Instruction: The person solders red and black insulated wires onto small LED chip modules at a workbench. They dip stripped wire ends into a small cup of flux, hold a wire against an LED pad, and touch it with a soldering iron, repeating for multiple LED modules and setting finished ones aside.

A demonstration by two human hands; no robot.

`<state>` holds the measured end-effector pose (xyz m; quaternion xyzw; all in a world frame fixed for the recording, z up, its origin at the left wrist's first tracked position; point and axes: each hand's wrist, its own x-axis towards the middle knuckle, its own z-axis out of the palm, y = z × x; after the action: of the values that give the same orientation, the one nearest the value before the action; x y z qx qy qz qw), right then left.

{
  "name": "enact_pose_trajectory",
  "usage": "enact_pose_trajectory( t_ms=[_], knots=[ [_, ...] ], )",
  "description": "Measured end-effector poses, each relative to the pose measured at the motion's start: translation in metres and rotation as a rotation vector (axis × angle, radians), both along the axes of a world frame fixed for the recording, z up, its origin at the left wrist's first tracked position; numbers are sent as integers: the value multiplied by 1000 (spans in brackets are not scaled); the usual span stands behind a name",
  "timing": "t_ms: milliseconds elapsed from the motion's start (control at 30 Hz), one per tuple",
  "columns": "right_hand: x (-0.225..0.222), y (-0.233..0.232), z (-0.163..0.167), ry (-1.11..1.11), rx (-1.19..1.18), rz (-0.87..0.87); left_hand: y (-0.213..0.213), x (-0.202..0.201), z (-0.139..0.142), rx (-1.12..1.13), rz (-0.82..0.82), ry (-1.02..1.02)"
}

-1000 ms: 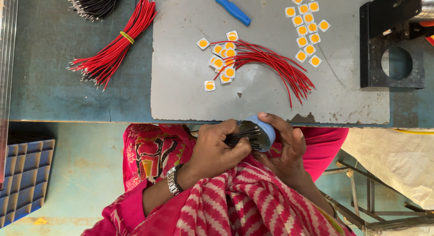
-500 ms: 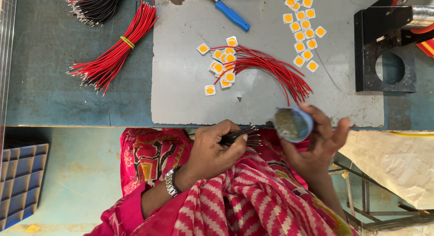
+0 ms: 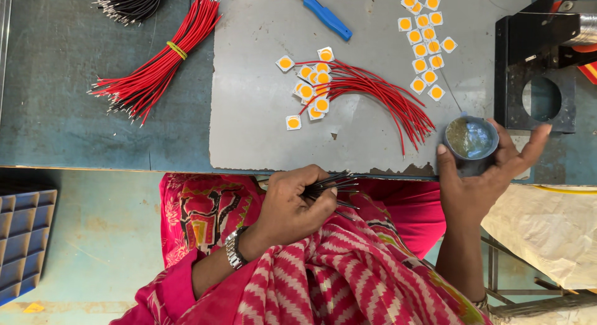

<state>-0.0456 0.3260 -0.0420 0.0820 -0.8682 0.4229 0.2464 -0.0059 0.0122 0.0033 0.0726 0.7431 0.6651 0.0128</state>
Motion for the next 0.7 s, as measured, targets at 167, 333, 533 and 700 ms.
enact_pose_trajectory(
  t_ms=[167,333,533,700],
  knots=[
    [-1,-1,1,-8,5,7,2,0,0,35,5,-17],
    [2,-5,2,55,-1,4,3,1,0,29,23,21],
    [3,-11,7,10,-10,-12,4,2,-1,39,10,11],
    [1,-10,15,81,150,-32,5,0,4,35,13,19]
  ],
)
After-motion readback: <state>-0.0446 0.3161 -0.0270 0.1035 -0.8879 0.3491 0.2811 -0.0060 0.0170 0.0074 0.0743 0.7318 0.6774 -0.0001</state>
